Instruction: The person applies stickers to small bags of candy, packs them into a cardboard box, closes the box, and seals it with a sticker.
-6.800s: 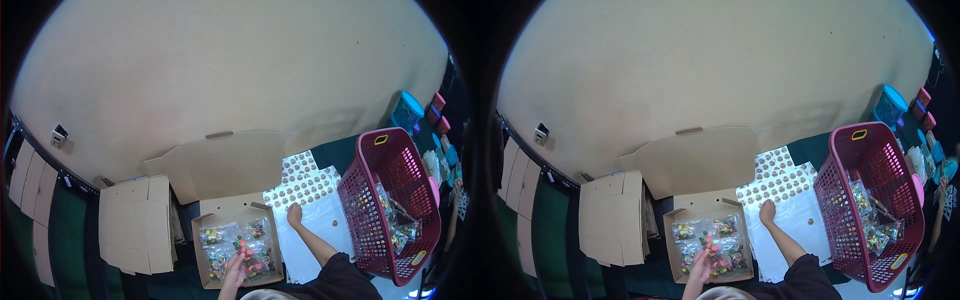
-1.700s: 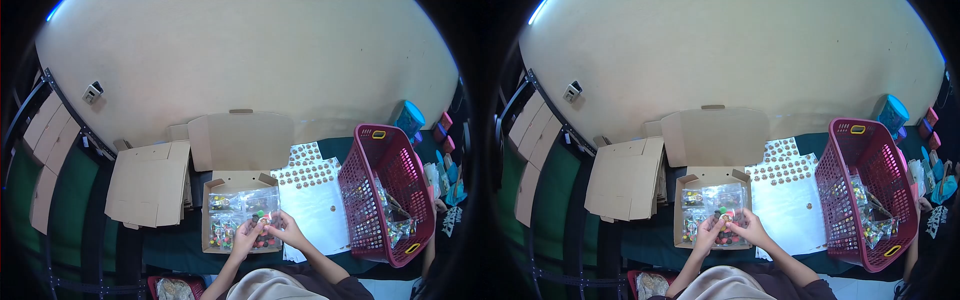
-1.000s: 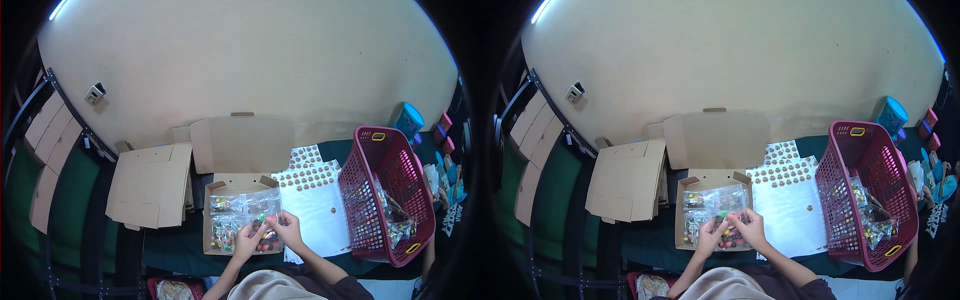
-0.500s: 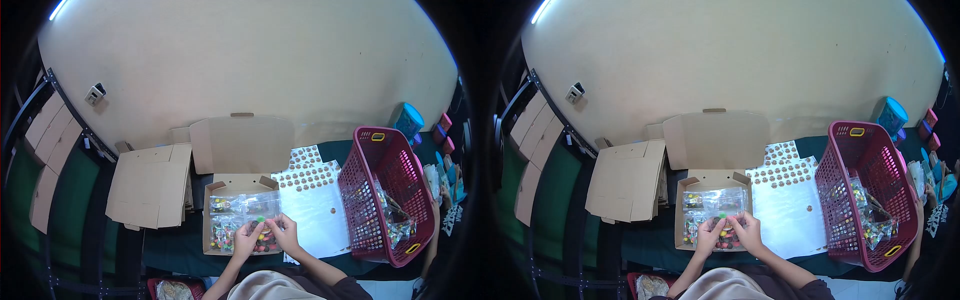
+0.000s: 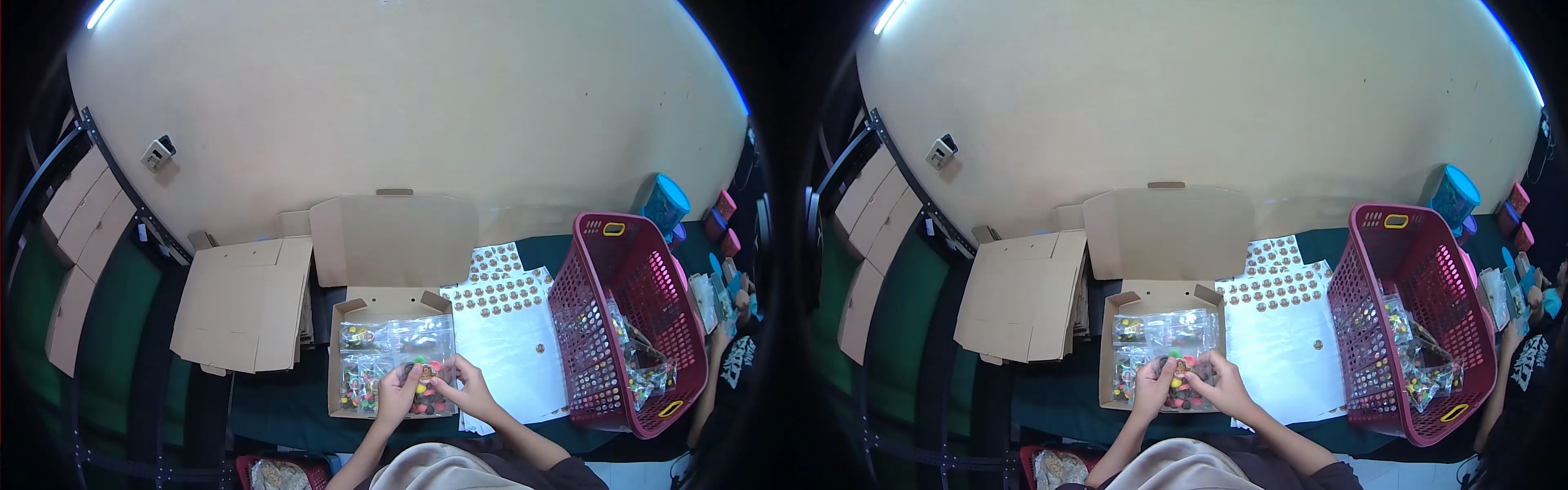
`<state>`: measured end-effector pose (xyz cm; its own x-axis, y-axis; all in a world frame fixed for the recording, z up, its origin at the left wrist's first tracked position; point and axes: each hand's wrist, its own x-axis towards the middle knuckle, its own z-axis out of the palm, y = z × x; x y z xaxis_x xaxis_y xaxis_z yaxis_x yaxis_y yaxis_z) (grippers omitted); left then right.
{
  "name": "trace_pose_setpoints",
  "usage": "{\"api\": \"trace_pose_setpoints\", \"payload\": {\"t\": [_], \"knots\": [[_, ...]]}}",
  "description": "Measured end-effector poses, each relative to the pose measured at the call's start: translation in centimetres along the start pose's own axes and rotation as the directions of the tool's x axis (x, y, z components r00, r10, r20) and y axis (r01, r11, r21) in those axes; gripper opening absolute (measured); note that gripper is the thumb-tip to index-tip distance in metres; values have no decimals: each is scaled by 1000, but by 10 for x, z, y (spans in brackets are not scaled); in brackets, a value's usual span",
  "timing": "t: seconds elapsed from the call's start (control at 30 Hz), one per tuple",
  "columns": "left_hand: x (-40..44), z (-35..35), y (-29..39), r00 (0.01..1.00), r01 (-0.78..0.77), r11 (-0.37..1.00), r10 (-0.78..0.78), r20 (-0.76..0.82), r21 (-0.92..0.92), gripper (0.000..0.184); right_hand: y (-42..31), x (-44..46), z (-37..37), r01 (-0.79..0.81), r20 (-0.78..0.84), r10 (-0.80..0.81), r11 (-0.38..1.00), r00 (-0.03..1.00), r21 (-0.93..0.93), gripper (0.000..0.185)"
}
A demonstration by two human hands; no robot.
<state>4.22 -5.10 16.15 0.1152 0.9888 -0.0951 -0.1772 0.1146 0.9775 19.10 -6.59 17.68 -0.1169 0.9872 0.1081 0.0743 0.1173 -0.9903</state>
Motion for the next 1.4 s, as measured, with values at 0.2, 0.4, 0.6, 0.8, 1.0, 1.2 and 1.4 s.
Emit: {"api": "trace_pose_setpoints", "payload": {"t": [0.2,0.4,0.6,0.8,1.0,1.2,1.4], "knots": [[-8,1,-11,994,-18,999,21,105,-29,24,11,3,1,-37,-105,44,997,993,68,17],[-4,-2,-8,987,-47,998,39,158,41,25,-8,3,2,-112,-99,143,956,985,271,17],[8,-3,8,981,-194,977,193,-18,-88,21,5,3,0,-164,-23,179,942,984,292,20],[18,-18,11,967,-210,975,196,-163,-74,20,5,3,11,-187,73,174,954,982,233,23],[22,-19,14,922,-307,952,294,-250,-11,21,7,9,16,-86,108,87,996,990,-12,31],[29,-27,22,860,-428,864,480,-175,265,17,-3,29,-3,185,46,-179,933,983,-308,44],[25,-20,27,761,-625,563,592,265,541,7,-21,44,-5,514,257,-469,580,845,-632,26]]}}
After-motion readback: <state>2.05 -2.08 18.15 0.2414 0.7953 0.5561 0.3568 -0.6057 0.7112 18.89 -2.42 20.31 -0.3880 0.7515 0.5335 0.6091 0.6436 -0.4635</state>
